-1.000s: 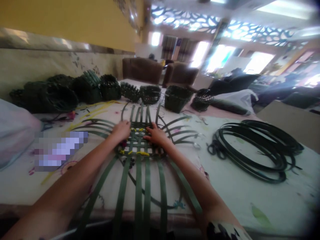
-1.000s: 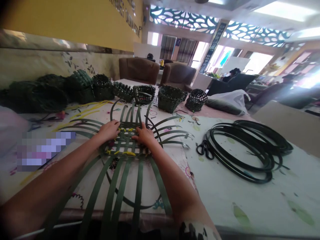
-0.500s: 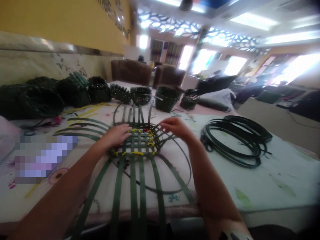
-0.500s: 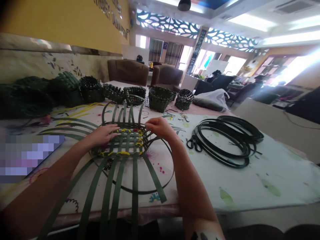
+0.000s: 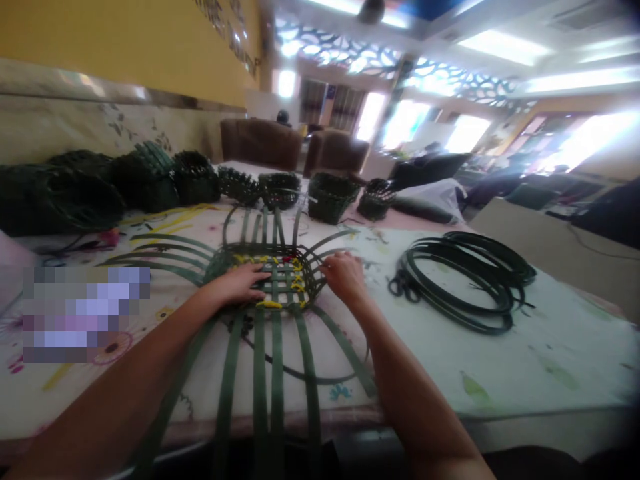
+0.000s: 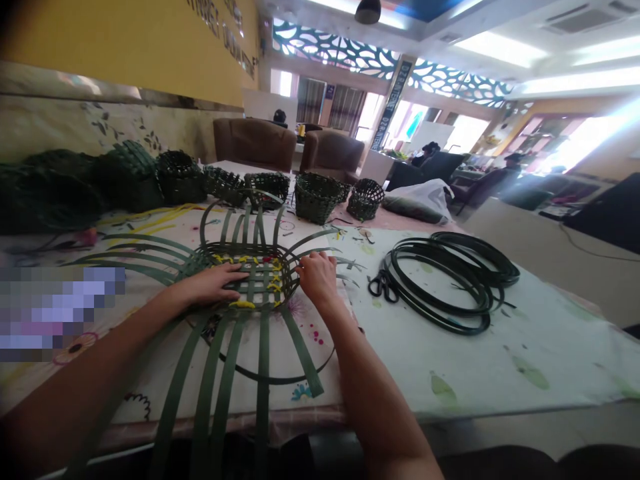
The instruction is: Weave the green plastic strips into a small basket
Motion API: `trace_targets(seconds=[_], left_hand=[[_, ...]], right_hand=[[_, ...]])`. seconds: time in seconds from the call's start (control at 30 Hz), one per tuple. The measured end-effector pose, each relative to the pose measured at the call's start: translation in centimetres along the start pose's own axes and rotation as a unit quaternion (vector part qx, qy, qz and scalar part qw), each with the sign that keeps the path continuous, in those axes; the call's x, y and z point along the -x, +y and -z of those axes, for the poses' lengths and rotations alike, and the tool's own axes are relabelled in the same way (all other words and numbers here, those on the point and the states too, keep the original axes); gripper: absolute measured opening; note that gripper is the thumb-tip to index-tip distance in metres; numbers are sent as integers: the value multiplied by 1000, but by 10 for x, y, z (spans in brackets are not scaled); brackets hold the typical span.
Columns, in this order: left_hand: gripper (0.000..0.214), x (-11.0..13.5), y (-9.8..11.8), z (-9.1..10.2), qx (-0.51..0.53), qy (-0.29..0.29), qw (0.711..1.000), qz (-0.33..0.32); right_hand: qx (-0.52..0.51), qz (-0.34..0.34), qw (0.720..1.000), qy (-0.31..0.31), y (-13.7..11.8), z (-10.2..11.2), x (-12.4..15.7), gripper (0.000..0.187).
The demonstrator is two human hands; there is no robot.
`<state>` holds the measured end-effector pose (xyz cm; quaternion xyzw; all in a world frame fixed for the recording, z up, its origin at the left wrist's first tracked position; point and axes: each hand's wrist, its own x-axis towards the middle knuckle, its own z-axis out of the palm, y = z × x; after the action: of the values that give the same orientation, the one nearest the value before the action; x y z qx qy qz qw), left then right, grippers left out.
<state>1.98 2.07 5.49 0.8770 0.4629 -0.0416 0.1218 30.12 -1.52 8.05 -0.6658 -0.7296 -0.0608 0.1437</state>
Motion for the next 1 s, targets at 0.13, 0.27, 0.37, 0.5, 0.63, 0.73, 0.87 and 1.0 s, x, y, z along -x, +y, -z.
trace_targets(seconds=[0.13,0.27,0.37,0.5,0.63,0.73,0.87,1.0], left_hand=[[65,0,2,-1,-1,12,1000,0],[65,0,0,-3,-3,18,1000,-2],[64,0,-1,-4,4,28,1000,-5],[63,1,2,-2,0,27,1000,-2],[63,2,5,0,-16,15,1000,-1],[61,2,7,1,-2,26,1000,-2],[61,1,8,-1,1,25,1000,1],[62,3,5,1,-7,20,1000,4]], right_hand=[[11,13,995,-99,-12,0,3,27],[10,16,990,-136,-17,-1,3,26],[12,4,996,-92,-17,0,3,25],[32,-26,998,-55,-21,-6,4,27],[17,-43,995,-94,-22,-13,3,27],[-22,-53,988,-140,-16,-15,-2,29],[-38,-38,985,-163,-8,-14,-5,29],[-33,-34,986,-158,-10,-13,-4,30]])
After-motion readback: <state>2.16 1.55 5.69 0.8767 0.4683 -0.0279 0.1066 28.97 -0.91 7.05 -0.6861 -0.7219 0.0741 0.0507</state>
